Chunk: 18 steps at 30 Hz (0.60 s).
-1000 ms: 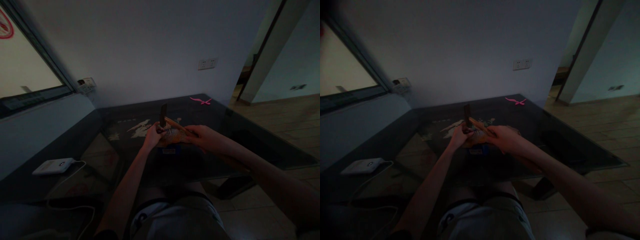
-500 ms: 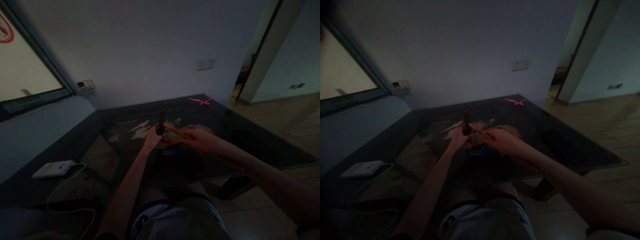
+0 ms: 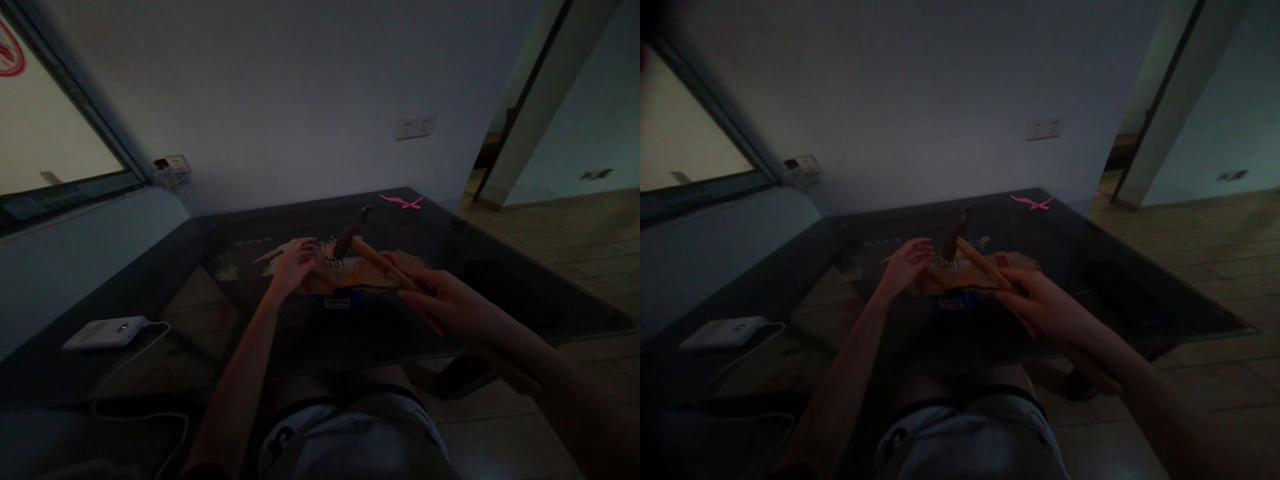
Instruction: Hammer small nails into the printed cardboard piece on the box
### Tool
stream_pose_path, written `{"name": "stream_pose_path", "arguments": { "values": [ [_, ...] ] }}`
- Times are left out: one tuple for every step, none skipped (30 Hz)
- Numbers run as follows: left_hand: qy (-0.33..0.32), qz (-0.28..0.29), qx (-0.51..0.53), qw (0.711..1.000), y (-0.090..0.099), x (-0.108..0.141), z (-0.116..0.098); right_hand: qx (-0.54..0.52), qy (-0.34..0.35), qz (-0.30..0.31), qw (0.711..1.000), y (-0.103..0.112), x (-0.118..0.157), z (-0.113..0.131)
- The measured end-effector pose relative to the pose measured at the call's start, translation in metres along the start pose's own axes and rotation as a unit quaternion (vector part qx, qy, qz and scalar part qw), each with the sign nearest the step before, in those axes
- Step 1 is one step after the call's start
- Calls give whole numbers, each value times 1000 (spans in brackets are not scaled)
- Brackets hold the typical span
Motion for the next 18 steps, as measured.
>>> {"name": "stream_pose_path", "arguments": {
  "values": [
    [-3, -24, -5, 1000, 16, 1, -1, -21, -36, 4, 999, -2, 10, -12],
    [-3, -49, -20, 999, 34, 3, 0, -41, -74, -8, 996, -2, 20, -24],
    [0, -70, -42, 997, 51, 6, 3, -68, -114, -13, 991, -4, 31, -35],
    [6, -83, -73, 994, 66, 11, 8, -100, -150, -21, 983, -6, 43, -46],
    [15, -80, -109, 991, 77, 17, 15, -133, -182, -22, 974, -10, 54, -56],
    [27, -60, -145, 987, 83, 24, 23, -160, -208, -32, 965, -13, 65, -64],
    [39, -22, -181, 983, 84, 33, 33, -178, -223, -44, 957, -15, 74, -71],
    [49, 23, -212, 976, 82, 42, 42, -187, -229, -57, 954, -16, 82, -75],
    [56, 66, -240, 967, 78, 52, 50, -189, -228, -73, 952, -17, 89, -78],
    [59, 103, -263, 958, 73, 61, 57, -188, -226, -90, 952, -17, 95, -81],
    [57, 130, -282, 949, 68, 69, 61, -185, -226, -108, 950, -16, 100, -83],
    [52, 148, -298, 942, 64, 74, 63, -183, -229, -125, 948, -17, 105, -84],
    [47, 160, -311, 936, 59, 78, 65, -184, -234, -137, 945, -18, 109, -86],
    [42, 169, -322, 931, 54, 80, 65, -186, -240, -144, 942, -19, 113, -87],
    [39, 178, -333, 925, 50, 82, 66, -189, -244, -144, 940, -22, 116, -87],
    [38, 183, -345, 920, 47, 83, 67, -191, -247, -143, 939, -25, 117, -86],
    [36, 186, -359, 914, 45, 83, 68, -191, -247, -139, 940, -27, 118, -86],
    [34, 188, -374, 907, 43, 83, 69, -189, -246, -136, 941, -28, 118, -85]
  ]
}}
Point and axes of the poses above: each hand's wrist, its own x-axis away from the middle knuckle, its own y-axis out of the back of the hand, z = x × y, the point moved 10 cm from there along -x, towards the middle knuckle, and after that the axes turned 10 degrees about -z, right-handed, at the moved point
